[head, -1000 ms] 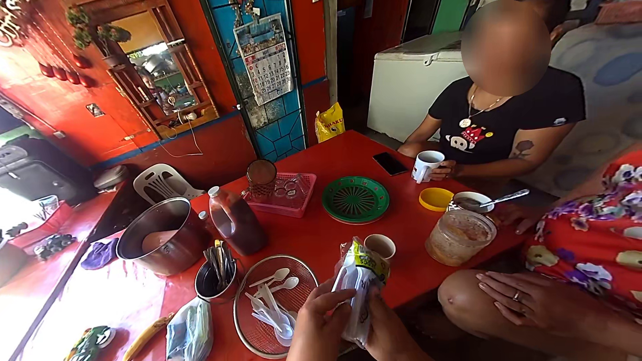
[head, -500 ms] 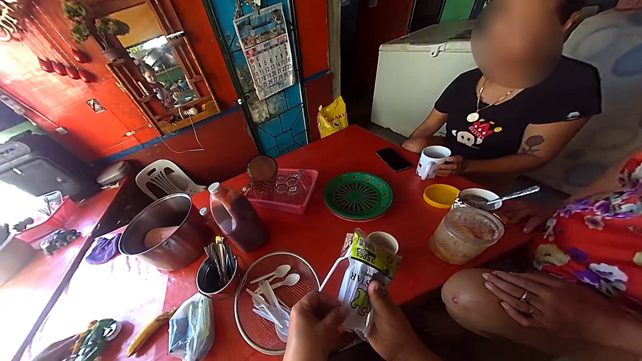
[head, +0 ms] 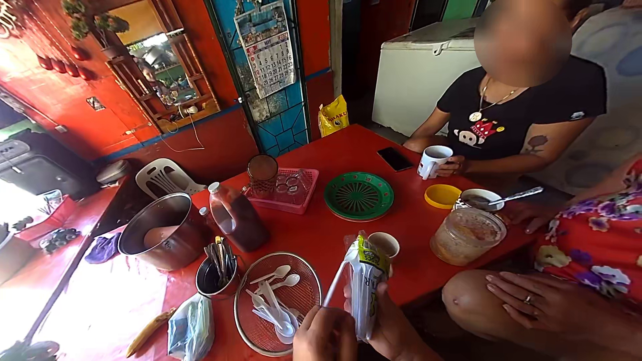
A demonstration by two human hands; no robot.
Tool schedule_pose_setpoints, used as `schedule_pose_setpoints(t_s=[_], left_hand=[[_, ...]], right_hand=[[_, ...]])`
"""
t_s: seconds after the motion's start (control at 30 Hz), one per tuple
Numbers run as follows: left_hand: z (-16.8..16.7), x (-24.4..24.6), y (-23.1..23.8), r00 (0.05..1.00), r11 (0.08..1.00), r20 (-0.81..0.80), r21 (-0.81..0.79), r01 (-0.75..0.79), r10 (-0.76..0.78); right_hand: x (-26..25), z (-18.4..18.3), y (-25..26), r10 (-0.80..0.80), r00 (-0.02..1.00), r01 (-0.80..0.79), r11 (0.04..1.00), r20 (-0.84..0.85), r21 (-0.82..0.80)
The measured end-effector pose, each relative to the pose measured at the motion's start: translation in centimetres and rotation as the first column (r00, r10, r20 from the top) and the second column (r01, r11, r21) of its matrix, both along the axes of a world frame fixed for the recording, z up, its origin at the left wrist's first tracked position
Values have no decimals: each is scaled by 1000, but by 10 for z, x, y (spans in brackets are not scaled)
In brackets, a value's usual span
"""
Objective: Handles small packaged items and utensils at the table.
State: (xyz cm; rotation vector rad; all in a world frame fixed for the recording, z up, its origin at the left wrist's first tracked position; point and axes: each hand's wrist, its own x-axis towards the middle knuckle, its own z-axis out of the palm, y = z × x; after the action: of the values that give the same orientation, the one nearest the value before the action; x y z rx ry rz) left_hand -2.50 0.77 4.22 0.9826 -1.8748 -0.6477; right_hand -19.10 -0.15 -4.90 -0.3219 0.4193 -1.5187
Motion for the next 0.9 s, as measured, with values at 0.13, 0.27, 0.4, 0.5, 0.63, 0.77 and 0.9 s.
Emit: schedule_pose_setpoints(t_s=[0.13, 0.27, 0.4, 0.5, 0.63, 0.77, 0.9], left_hand=[[14, 12, -10, 993, 981, -58, -159, -106, 98], [13, 13, -21, 989, 965, -140, 253, 70, -35], [6, -1, -16, 972, 900, -227, 409, 152, -61], [-4, -8, -21, 979, 922, -201, 371, 109, -35], [2, -9, -29, 965, 783, -256, 589, 199, -52], [1, -11, -33, 912, 646, -411, 693, 320, -10], [-7, -13, -29, 960, 774, -278, 608, 175, 2]], right_hand=[[-6, -5, -1, 154, 988, -153, 980, -2, -130], [-3, -4, 0, 151, 988, -154, 977, -34, -149], [6, 3, 6, 34, 998, -41, 992, -56, -117], [8, 5, 8, -28, 996, 23, 997, -80, -71], [5, -1, 10, -34, 994, 28, 997, -102, -66], [3, -4, 10, -18, 988, 11, 999, -151, -51], [7, 2, 8, -70, 987, 78, 996, -147, 47]])
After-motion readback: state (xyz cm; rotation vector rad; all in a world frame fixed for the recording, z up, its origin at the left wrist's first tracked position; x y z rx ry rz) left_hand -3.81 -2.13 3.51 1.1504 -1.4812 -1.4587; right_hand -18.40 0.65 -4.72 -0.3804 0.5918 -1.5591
